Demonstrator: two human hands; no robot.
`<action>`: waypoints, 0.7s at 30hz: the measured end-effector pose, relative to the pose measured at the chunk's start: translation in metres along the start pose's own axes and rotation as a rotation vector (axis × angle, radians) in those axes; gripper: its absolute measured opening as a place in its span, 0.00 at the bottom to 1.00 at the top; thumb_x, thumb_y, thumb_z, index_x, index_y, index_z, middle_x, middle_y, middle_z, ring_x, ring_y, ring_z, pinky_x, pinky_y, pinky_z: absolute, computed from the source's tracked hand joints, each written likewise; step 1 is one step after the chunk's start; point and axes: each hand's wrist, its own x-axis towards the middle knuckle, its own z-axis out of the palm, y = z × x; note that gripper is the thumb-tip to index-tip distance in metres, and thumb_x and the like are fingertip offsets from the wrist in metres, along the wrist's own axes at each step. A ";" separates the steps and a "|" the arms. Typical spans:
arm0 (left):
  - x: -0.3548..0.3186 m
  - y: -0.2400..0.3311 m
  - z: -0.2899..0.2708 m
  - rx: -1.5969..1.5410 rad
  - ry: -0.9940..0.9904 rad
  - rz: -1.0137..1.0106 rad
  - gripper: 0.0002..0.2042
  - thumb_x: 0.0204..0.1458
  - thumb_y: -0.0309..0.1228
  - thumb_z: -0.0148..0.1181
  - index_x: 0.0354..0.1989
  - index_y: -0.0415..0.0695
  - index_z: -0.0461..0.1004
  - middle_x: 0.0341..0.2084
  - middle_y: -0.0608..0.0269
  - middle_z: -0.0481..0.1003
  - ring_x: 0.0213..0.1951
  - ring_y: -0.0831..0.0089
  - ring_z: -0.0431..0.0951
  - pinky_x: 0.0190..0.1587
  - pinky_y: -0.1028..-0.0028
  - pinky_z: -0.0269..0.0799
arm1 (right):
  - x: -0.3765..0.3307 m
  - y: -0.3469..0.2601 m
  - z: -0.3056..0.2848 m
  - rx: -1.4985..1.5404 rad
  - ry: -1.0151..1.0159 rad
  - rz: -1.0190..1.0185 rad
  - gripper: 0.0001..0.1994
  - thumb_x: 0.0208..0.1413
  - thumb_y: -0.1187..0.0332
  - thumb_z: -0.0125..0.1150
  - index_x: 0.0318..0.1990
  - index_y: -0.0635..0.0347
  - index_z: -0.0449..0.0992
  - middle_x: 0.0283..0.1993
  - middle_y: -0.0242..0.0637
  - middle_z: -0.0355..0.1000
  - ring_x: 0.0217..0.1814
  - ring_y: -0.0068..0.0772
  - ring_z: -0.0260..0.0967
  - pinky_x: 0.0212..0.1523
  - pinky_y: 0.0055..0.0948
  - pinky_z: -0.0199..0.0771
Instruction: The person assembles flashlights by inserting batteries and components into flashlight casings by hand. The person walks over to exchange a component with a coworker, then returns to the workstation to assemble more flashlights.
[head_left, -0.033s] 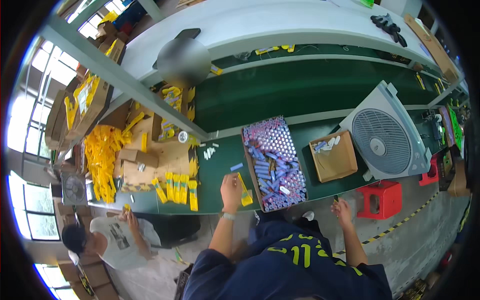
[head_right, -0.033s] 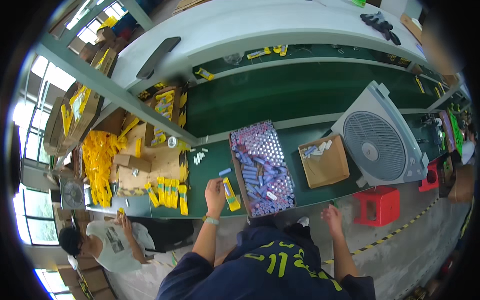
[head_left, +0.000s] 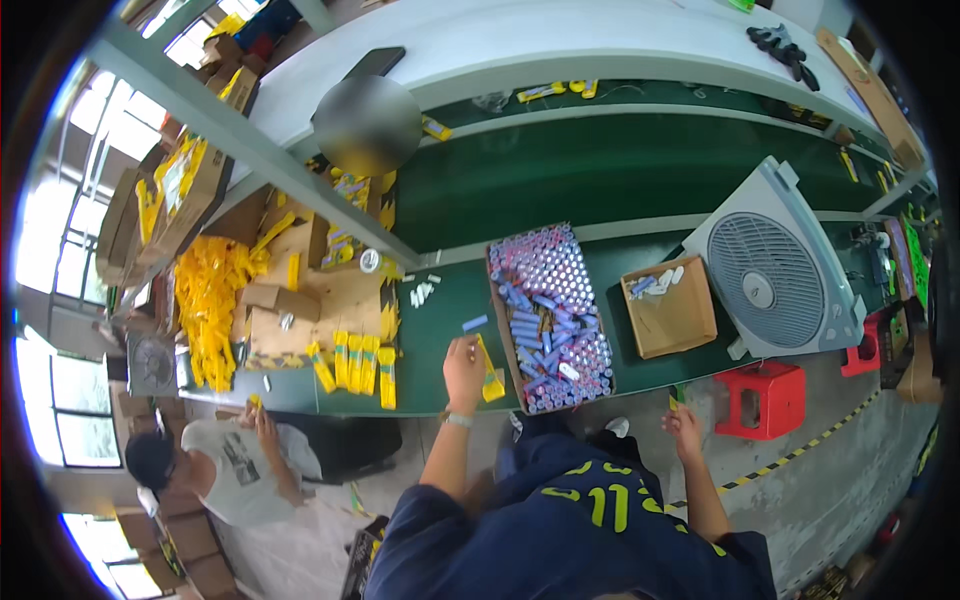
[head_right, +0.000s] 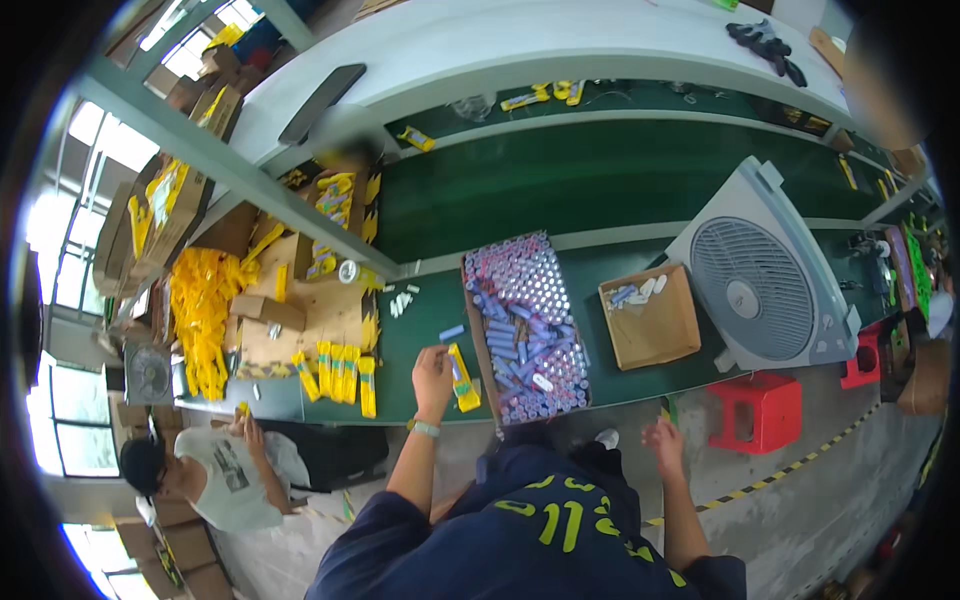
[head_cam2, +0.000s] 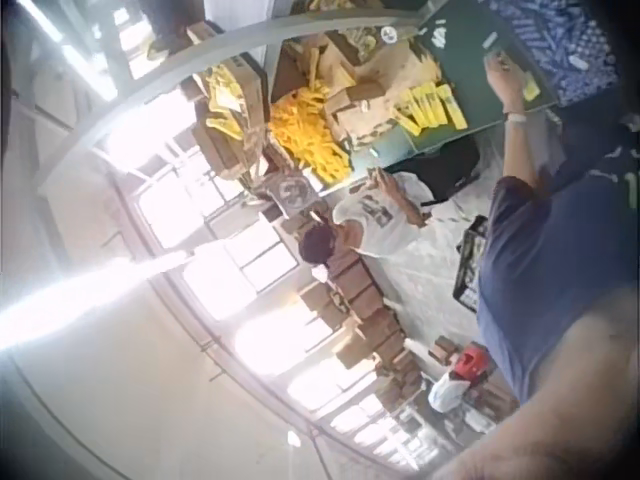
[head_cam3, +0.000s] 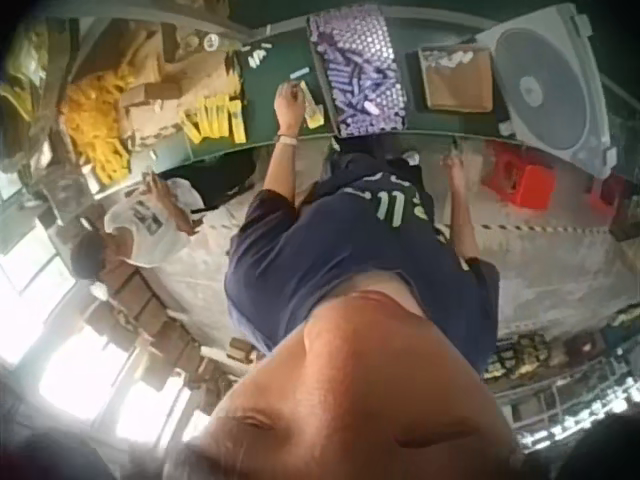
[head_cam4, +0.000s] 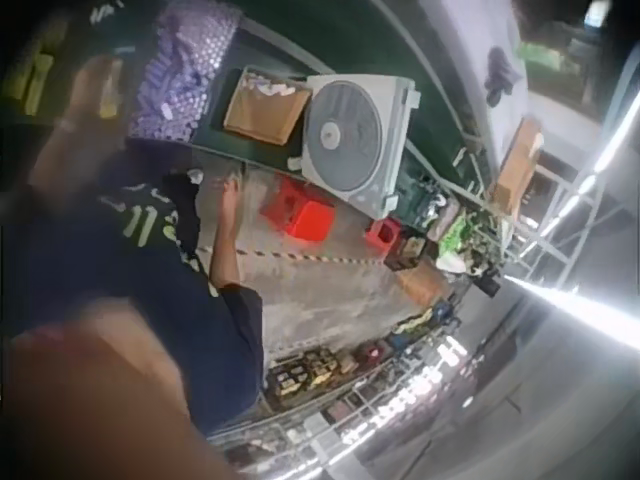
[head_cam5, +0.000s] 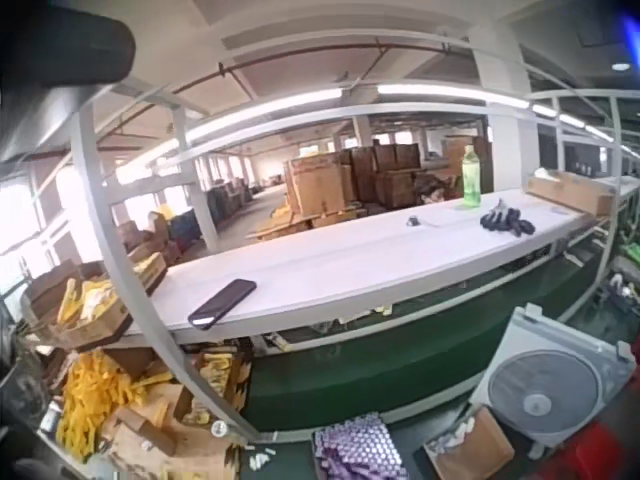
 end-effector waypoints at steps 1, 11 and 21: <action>-0.001 -0.009 0.011 -0.001 0.023 0.021 0.06 0.53 0.23 0.56 0.37 0.38 0.75 0.33 0.52 0.75 0.29 0.61 0.78 0.32 0.66 0.74 | -0.019 0.032 -0.018 -0.001 0.035 0.036 0.16 0.61 0.57 0.58 0.48 0.58 0.70 0.38 0.39 0.74 0.36 0.36 0.76 0.35 0.35 0.79; 0.136 -0.160 0.005 0.374 0.141 -0.162 0.11 0.47 0.32 0.63 0.37 0.40 0.77 0.36 0.49 0.77 0.38 0.51 0.78 0.42 0.60 0.74 | -0.134 0.180 -0.176 0.210 0.398 0.514 0.17 0.58 0.65 0.54 0.49 0.68 0.66 0.40 0.45 0.70 0.39 0.42 0.72 0.40 0.39 0.75; 0.241 -0.194 0.066 0.566 -0.369 -0.025 0.17 0.58 0.39 0.53 0.48 0.42 0.77 0.40 0.50 0.80 0.40 0.61 0.81 0.41 0.63 0.77 | -0.154 0.131 -0.070 0.267 0.555 0.374 0.17 0.61 0.63 0.52 0.51 0.69 0.69 0.44 0.52 0.74 0.43 0.47 0.76 0.44 0.41 0.79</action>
